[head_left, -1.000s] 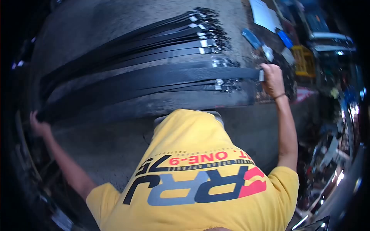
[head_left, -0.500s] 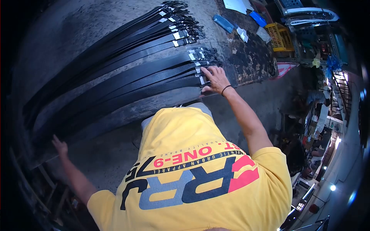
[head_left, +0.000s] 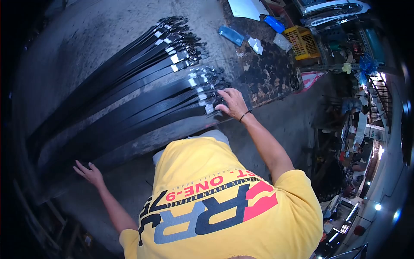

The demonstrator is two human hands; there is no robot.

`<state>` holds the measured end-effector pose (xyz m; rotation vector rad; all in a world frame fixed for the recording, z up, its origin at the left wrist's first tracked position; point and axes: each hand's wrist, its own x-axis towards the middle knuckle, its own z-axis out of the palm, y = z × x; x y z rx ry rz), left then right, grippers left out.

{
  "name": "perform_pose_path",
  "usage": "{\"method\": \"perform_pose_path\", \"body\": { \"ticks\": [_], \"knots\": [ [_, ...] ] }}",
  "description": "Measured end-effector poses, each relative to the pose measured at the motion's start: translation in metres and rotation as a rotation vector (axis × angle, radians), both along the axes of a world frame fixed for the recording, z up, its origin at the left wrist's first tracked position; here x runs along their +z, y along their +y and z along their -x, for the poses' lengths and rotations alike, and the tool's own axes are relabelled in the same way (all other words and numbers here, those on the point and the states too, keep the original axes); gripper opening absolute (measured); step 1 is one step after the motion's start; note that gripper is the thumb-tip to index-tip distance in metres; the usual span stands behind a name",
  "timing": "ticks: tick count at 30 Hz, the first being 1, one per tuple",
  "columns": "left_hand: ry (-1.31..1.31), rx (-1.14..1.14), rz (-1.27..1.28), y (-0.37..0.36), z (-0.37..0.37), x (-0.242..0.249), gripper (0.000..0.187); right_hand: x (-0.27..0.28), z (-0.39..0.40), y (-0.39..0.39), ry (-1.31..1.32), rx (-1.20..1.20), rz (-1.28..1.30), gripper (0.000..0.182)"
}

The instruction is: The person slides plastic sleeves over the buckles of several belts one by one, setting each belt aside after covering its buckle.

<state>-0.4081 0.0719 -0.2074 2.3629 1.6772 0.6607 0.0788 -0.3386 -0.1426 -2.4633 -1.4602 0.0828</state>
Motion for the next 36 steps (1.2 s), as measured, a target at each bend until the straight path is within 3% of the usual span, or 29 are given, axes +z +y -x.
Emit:
{"method": "perform_pose_path", "body": {
  "ticks": [3, 5, 7, 11, 16, 21, 23, 25, 27, 29, 31, 32, 34, 36],
  "knots": [
    [-0.133, -0.026, -0.016, -0.049, -0.054, -0.002, 0.05, -0.002, -0.052, -0.016, -0.033, -0.124, -0.172, 0.035],
    [-0.088, -0.033, -0.04, -0.079, -0.089, 0.003, 0.044, 0.003, -0.095, -0.022, -0.043, -0.264, -0.23, 0.025],
    [-0.243, 0.0, 0.108, -0.108, -0.127, 0.01, 0.038, 0.003, -0.146, -0.027, -0.025, -0.372, -0.25, 0.021],
    [-0.271, -0.045, 0.233, -0.151, -0.177, 0.025, 0.032, 0.005, -0.233, -0.025, -0.047, -0.419, -0.197, 0.018],
    [-0.157, -0.034, 0.213, -0.197, -0.203, 0.052, 0.025, -0.019, -0.306, -0.012, -0.238, -0.221, -0.002, 0.029],
    [-0.124, 0.005, 0.156, -0.234, -0.213, 0.073, 0.023, -0.048, -0.334, 0.013, -0.387, -0.147, -0.096, 0.036],
    [-0.068, -0.043, 0.194, -0.24, -0.224, 0.086, 0.022, -0.051, -0.348, 0.015, -0.177, -0.096, 0.092, 0.028],
    [-0.087, -0.08, 0.146, -0.237, -0.255, 0.099, 0.02, -0.039, -0.36, 0.018, -0.106, -0.082, 0.113, 0.023],
    [-0.26, -0.196, 0.25, -0.232, -0.302, 0.118, 0.019, -0.024, -0.355, 0.02, -0.052, -0.308, -0.125, 0.023],
    [-0.417, -0.23, 0.365, -0.231, -0.36, 0.13, 0.018, -0.008, -0.338, 0.025, 0.02, -0.321, -0.286, 0.022],
    [-0.526, -0.313, 0.524, -0.233, -0.423, 0.138, 0.018, 0.013, -0.309, 0.033, 0.719, -0.328, -0.615, 0.02],
    [-0.523, -0.371, 0.596, -0.231, -0.449, 0.135, 0.02, 0.021, -0.291, 0.036, 0.741, -0.314, -0.621, 0.02],
    [-0.668, -0.399, 0.897, -0.24, -0.501, 0.14, 0.03, 0.035, -0.257, 0.041, 1.134, -0.302, -0.84, 0.017],
    [-0.724, -0.401, 1.136, -0.246, -0.539, 0.152, 0.049, 0.047, -0.23, 0.043, 1.208, -0.279, -0.89, 0.017]
  ]
}}
